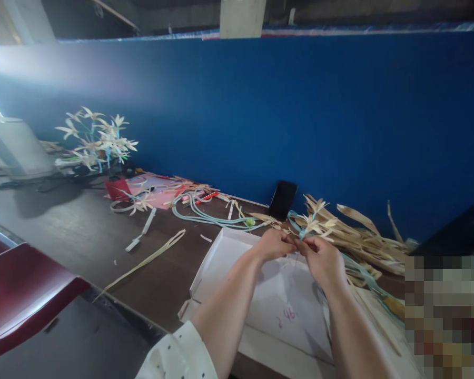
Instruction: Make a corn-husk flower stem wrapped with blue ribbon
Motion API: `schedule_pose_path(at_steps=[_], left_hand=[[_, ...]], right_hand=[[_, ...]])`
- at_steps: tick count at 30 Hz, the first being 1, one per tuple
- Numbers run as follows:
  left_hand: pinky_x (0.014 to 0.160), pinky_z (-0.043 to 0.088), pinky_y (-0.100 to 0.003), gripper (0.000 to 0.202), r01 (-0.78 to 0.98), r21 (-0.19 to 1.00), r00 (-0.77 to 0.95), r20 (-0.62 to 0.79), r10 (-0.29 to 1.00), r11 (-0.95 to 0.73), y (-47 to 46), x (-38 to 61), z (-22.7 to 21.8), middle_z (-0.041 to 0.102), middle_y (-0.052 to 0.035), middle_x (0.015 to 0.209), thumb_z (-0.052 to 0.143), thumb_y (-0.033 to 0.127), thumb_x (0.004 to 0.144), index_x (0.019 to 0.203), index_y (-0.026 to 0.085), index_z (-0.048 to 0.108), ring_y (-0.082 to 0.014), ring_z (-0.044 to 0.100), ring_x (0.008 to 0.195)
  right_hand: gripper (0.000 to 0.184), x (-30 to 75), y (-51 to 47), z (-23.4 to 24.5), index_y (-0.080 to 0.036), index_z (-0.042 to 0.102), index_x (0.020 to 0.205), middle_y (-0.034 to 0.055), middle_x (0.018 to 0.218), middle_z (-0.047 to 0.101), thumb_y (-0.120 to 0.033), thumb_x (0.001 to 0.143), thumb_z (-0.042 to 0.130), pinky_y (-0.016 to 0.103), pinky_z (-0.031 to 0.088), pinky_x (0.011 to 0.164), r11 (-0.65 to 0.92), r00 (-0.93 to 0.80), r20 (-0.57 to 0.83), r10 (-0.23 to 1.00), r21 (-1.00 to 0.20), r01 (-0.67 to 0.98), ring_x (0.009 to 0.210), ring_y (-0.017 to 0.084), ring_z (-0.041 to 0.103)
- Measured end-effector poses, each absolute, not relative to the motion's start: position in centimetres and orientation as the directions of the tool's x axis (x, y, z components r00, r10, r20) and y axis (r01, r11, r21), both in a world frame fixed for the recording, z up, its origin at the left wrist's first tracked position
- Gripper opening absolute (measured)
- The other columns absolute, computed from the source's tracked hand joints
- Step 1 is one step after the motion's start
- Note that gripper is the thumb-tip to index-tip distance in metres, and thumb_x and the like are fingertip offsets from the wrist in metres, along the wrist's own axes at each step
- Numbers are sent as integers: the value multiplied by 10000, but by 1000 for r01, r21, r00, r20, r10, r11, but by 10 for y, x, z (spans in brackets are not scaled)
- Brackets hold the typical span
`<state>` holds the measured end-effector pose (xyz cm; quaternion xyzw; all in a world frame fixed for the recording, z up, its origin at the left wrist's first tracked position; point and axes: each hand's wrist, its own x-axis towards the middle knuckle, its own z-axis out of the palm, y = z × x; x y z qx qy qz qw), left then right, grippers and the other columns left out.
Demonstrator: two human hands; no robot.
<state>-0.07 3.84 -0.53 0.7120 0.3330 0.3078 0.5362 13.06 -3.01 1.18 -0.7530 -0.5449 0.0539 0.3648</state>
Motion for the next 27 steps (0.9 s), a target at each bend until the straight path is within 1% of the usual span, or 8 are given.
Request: schedule_pose_path(at_steps=[2, 5, 9, 14, 18, 21, 24, 27], left_hand=[[514, 404, -200, 152, 139, 969, 601, 84, 795, -207, 39, -2, -5, 537, 15, 585, 577, 247, 619, 681, 131, 653, -84, 477, 527], [510, 376, -202, 160, 188, 958, 593, 65, 803, -217, 38, -3, -3, 530, 16, 563, 580, 254, 626, 685, 129, 660, -84, 462, 526], [524, 346, -202, 135, 220, 935, 561, 113, 820, -279, 35, -2, -2, 509, 27, 540, 575, 243, 632, 641, 132, 651, -81, 440, 536], [520, 330, -213, 145, 252, 923, 519, 126, 845, -292, 35, 3, -5, 500, 33, 538, 588, 272, 625, 623, 140, 650, -94, 459, 556], [540, 348, -212, 150, 234, 928, 517, 135, 845, -291, 37, 3, -6, 526, 29, 553, 585, 270, 638, 628, 141, 662, -95, 475, 568], [546, 361, -205, 151, 218, 939, 513, 123, 850, -268, 39, 2, -7, 558, 24, 590, 590, 258, 639, 679, 145, 682, -89, 475, 568], [555, 379, -203, 170, 226, 945, 490, 98, 866, -235, 41, 0, -8, 586, 16, 624, 601, 255, 633, 727, 146, 692, -90, 486, 578], [604, 414, -208, 173, 222, 946, 477, 106, 873, -236, 42, 0, -8, 623, 5, 678, 607, 248, 628, 738, 146, 693, -102, 527, 629]], right_hand=[[369, 130, -30, 12, -213, 635, 689, 44, 647, 650, -562, 698, 512, 281, 348, 547, -135, 397, 323, 859, -605, 785, 606, 204, 556], [358, 130, -30, 10, -215, 636, 690, 42, 650, 654, -551, 703, 511, 280, 349, 546, -130, 392, 328, 859, -601, 788, 602, 201, 559], [384, 129, -30, 8, -211, 640, 684, 45, 642, 656, -573, 696, 513, 278, 348, 538, -140, 398, 317, 861, -604, 785, 594, 204, 562], [421, 127, -30, 9, -203, 651, 671, 52, 618, 649, -599, 694, 508, 277, 354, 528, -128, 414, 349, 841, -615, 778, 575, 206, 563], [433, 125, -32, 12, -190, 686, 722, 59, 633, 667, -584, 710, 506, 282, 377, 546, -108, 411, 334, 848, -651, 752, 597, 217, 587], [427, 125, -32, 13, -182, 708, 780, 50, 637, 680, -555, 732, 504, 283, 402, 571, -79, 390, 306, 868, -691, 718, 625, 222, 610], [406, 128, -30, 10, -179, 723, 863, 44, 708, 707, -506, 733, 521, 289, 429, 622, -56, 373, 276, 886, -733, 677, 709, 235, 640], [412, 131, -28, 6, -172, 720, 923, 46, 761, 716, -484, 721, 544, 299, 444, 666, -49, 368, 237, 899, -782, 622, 760, 241, 649]])
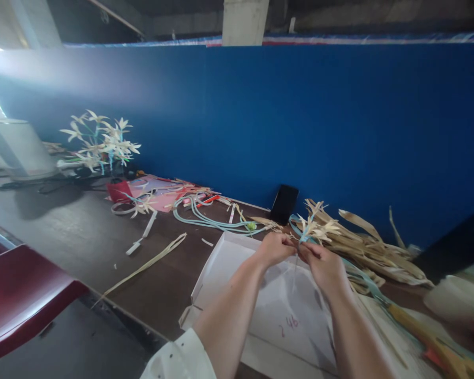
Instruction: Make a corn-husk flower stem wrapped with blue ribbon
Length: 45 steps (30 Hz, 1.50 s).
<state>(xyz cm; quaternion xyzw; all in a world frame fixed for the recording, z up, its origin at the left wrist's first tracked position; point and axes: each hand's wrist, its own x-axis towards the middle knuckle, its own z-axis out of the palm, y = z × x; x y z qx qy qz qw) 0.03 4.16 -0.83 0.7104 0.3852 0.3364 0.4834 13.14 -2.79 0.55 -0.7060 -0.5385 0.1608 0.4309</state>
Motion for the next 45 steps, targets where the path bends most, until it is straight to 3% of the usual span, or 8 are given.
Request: schedule_pose_path(at_steps=[12, 27, 34, 45], left_hand=[[678, 447, -226, 219, 196, 945, 433, 154, 888, -260, 36, 0, -5, 664, -14, 774, 617, 258, 625, 795, 146, 700, -125, 571, 696], [600, 410, -214, 190, 217, 938, 407, 165, 898, -271, 37, 3, -10, 649, -9, 703, 595, 289, 645, 737, 150, 687, -118, 561, 643], [657, 416, -217, 177, 239, 900, 381, 259, 888, -365, 33, 5, -8, 672, -10, 752, 575, 272, 659, 741, 164, 690, -135, 582, 730], [690, 432, -231, 204, 309, 893, 352, 213, 911, -328, 30, 7, -8, 685, -16, 762, 564, 261, 663, 770, 168, 711, -151, 599, 743]], right_hand=[[449, 134, -25, 0, -149, 719, 949, 50, 718, 707, -498, 700, 585, 316, 455, 665, -54, 391, 195, 899, -838, 543, 726, 245, 645], [443, 130, -25, 2, -149, 736, 875, 49, 646, 679, -514, 695, 561, 307, 438, 627, -45, 399, 255, 881, -793, 607, 673, 239, 622], [458, 140, -17, -15, -145, 714, 942, 44, 696, 684, -516, 721, 560, 298, 460, 624, -21, 400, 228, 888, -848, 530, 669, 218, 630], [443, 131, -22, -5, -153, 733, 910, 36, 603, 658, -504, 700, 564, 290, 430, 569, -59, 424, 208, 881, -842, 536, 642, 230, 621]])
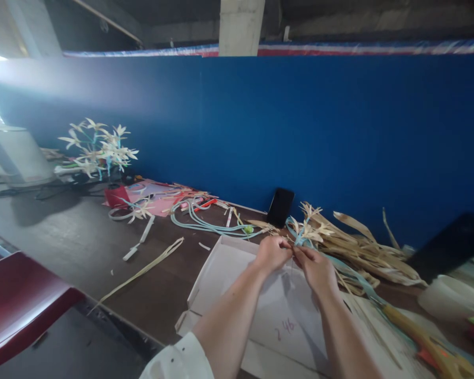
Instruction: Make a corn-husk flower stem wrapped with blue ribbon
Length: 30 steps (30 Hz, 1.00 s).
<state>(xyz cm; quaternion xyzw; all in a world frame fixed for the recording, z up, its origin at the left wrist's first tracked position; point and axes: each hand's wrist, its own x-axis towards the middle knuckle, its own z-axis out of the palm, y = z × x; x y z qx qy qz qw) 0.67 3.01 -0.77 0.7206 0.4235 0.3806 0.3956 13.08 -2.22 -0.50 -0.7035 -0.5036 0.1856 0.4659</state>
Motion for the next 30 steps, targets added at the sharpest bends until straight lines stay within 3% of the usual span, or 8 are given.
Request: schedule_pose_path(at_steps=[8, 13, 21, 26, 30], left_hand=[[597, 396, -212, 160, 179, 956, 351, 160, 923, -234, 29, 7, -4, 628, 4, 664, 617, 276, 630, 689, 143, 682, -111, 540, 643], [590, 388, -201, 151, 37, 993, 412, 84, 907, -109, 32, 5, -6, 589, 14, 623, 666, 239, 599, 694, 122, 681, -74, 479, 585], [498, 338, -179, 174, -37, 999, 460, 24, 888, -8, 39, 7, -16, 564, 18, 607, 680, 245, 611, 725, 114, 677, -41, 406, 507], [489, 328, -169, 220, -127, 992, 472, 43, 880, 20, 42, 5, -17, 572, 8, 647, 696, 303, 618, 739, 121, 671, -45, 424, 540], [486, 324, -170, 240, -159, 987, 487, 72, 871, 7, 44, 4, -19, 560, 14, 637, 705, 325, 615, 736, 122, 662, -43, 416, 537]], right_hand=[[473, 142, -14, -20, -127, 707, 916, 31, 613, 649, -527, 685, 605, 269, 437, 528, -35, 459, 157, 874, -923, 382, 579, 185, 594], [483, 146, -12, -22, -141, 699, 883, 29, 627, 653, -565, 664, 620, 273, 458, 543, -52, 452, 140, 881, -921, 387, 586, 183, 604], [433, 145, -9, -23, -146, 694, 844, 34, 635, 657, -529, 647, 645, 280, 466, 529, -34, 461, 139, 876, -937, 348, 588, 186, 607], [425, 142, -3, -23, -147, 700, 839, 69, 688, 683, -520, 640, 661, 304, 492, 570, 51, 465, 197, 863, -950, 309, 644, 219, 632], [379, 137, -4, -19, -154, 689, 825, 53, 690, 683, -470, 617, 709, 308, 506, 633, 101, 467, 169, 868, -981, 168, 663, 205, 632]])
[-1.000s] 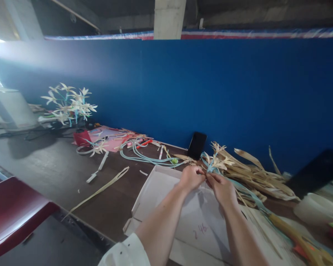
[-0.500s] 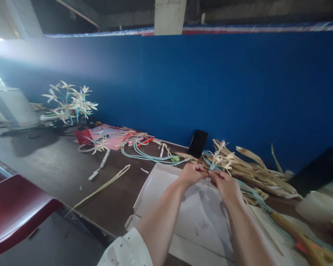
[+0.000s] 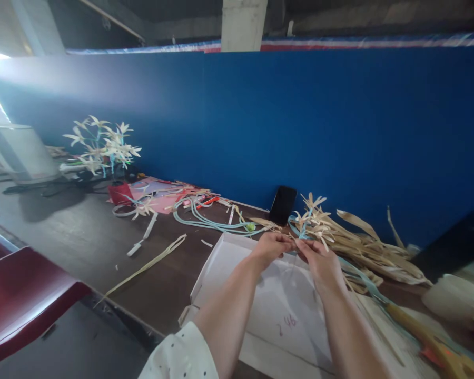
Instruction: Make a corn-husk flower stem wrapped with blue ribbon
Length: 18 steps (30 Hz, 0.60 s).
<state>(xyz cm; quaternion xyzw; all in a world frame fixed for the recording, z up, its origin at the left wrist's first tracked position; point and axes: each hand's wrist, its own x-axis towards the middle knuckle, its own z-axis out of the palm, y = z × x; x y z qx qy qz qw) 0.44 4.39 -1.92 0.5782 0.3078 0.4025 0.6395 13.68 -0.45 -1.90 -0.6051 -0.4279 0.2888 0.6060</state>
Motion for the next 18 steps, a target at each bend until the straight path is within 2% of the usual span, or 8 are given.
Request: schedule_pose_path(at_steps=[3, 8, 11, 18], left_hand=[[487, 327, -175, 246, -148, 989, 500, 94, 861, -22, 44, 5, -21, 545, 25, 629, 699, 337, 624, 739, 125, 650, -40, 412, 528], [496, 333, -186, 259, -109, 992, 487, 110, 866, -65, 40, 6, -20, 534, 33, 612, 712, 348, 609, 727, 127, 647, -40, 396, 518], [502, 336, -192, 284, -114, 992, 495, 109, 862, -61, 39, 6, -19, 531, 33, 601, 716, 371, 602, 741, 131, 656, -48, 404, 525], [483, 309, -190, 304, -154, 986, 539, 135, 831, -60, 39, 4, -19, 504, 42, 578, 718, 389, 591, 734, 130, 648, -44, 385, 511]], right_hand=[[346, 134, -9, -15, -168, 686, 769, 33, 695, 680, -426, 553, 770, 295, 511, 643, 75, 484, 80, 871, -997, 30, 661, 187, 627], [315, 129, -15, -8, -190, 673, 649, -7, 617, 652, -357, 437, 835, 261, 496, 577, 53, 507, -29, 862, -988, -146, 575, 146, 592], [305, 127, -18, -4, -190, 662, 620, -21, 585, 636, -322, 415, 847, 240, 482, 558, 42, 476, -77, 876, -971, -235, 547, 121, 567], [297, 127, -23, 0, -185, 661, 617, -19, 594, 637, -308, 420, 847, 236, 465, 574, 21, 427, -95, 899, -966, -258, 564, 115, 562]])
